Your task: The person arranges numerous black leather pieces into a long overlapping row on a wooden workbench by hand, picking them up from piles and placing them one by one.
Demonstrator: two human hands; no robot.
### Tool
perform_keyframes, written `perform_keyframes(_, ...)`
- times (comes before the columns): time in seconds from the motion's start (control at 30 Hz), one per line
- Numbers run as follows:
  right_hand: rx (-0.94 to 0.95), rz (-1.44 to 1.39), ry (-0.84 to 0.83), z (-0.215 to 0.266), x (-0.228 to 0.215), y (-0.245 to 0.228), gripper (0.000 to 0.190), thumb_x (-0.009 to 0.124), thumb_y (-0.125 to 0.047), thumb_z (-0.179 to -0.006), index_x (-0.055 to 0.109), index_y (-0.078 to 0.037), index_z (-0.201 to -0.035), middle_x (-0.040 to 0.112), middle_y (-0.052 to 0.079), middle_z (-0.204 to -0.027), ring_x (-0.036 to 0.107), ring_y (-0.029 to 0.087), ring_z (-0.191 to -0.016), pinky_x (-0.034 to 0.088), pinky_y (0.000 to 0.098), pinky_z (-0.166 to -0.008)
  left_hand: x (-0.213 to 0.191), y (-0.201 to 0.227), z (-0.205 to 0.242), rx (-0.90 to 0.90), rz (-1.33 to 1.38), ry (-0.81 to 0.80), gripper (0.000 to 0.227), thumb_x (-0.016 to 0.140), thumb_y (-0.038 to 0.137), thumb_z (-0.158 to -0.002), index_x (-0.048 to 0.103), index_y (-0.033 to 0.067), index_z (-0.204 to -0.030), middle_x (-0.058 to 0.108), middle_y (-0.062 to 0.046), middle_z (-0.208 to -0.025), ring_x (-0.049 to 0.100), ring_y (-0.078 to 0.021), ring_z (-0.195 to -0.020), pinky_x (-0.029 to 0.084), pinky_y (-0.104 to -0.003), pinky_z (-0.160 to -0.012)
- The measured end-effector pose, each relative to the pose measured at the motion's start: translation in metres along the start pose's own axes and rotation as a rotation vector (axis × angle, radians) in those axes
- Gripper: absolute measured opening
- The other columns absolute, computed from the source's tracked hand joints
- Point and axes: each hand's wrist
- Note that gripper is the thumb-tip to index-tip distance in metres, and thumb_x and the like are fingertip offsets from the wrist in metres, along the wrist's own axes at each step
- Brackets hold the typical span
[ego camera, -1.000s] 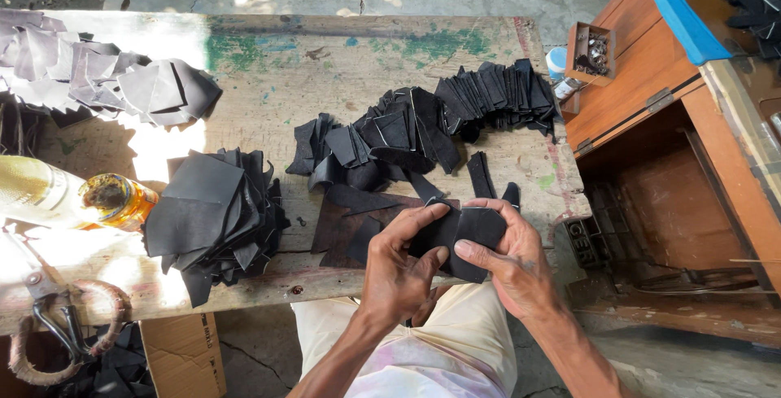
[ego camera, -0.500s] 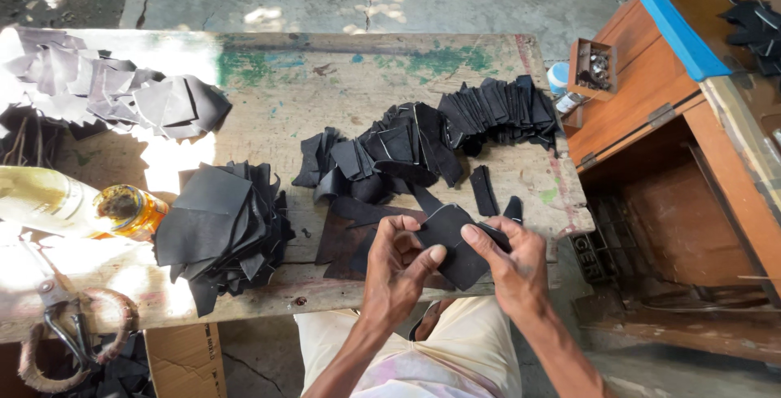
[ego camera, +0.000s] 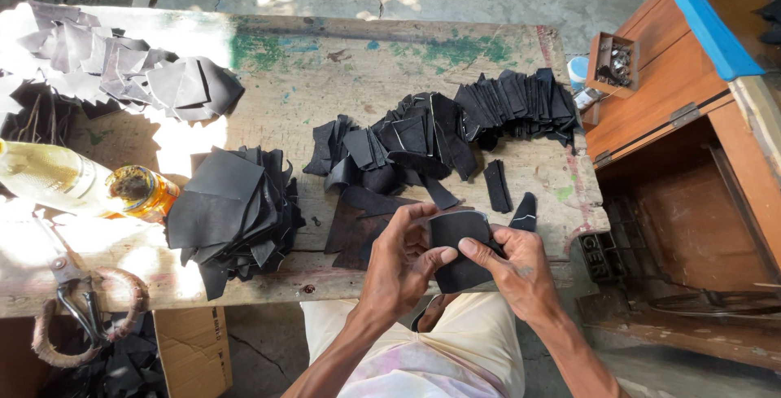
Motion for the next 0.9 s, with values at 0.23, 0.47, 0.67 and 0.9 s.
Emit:
perform_keyframes(0.23,0.092,-0.483,-0.009,0.003,0.012,0.032,0.036,0.078,-0.02,-0.083,0.071,0.005,-0.108,0.075,0.009,-0.094,0.069,0.013,-0.082,0.057,0.0293,-0.075,0.003,-0.037,-0.001,0.008,0.207,-0.016,0.046,0.072,-0.01,-0.085,0.055,-0.0047,-0.127,0.072,-0.012,-0.107,0.069,-0.0159,-0.099,0.058,-0.029,-0.087)
perform_keyframes(0.47,0.294,-0.313,-0.033,-0.002,-0.024,0.073,0.035,0.071,-0.018,-0.088,0.072,0.009,-0.111,0.075,0.012,-0.097,0.068,0.017,-0.087,0.053,0.0303,-0.078,-0.005,-0.054,-0.003,-0.02,0.056,-0.09,0.044,0.075,-0.01,-0.084,0.059,-0.005,-0.124,0.072,-0.01,-0.105,0.068,-0.0148,-0.099,0.056,-0.03,-0.084)
perform_keyframes(0.67,0.376,-0.535,0.01,-0.014,-0.025,0.107,0.029,0.062,-0.008,-0.089,0.068,0.003,-0.114,0.075,0.017,-0.104,0.069,0.028,-0.101,0.053,0.0457,-0.091,-0.016,-0.043,0.0,-0.015,0.276,-0.205,0.046,0.077,-0.009,-0.087,0.059,-0.0086,-0.13,0.071,-0.011,-0.111,0.068,-0.0151,-0.103,0.058,-0.03,-0.092)
perform_keyframes(0.9,0.046,-0.571,-0.002,0.015,-0.02,0.087,0.019,0.064,-0.002,-0.104,0.059,0.012,-0.116,0.07,0.024,-0.106,0.066,0.032,-0.11,0.05,0.049,-0.1,-0.043,0.016,0.012,0.098,-0.058,-0.263,0.046,0.076,-0.006,-0.086,0.061,-0.0051,-0.13,0.073,-0.012,-0.113,0.071,-0.0171,-0.105,0.061,-0.032,-0.092)
Point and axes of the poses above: each hand's wrist, its own z-axis away from the middle knuckle, its own x-axis out of the palm, y = z × x
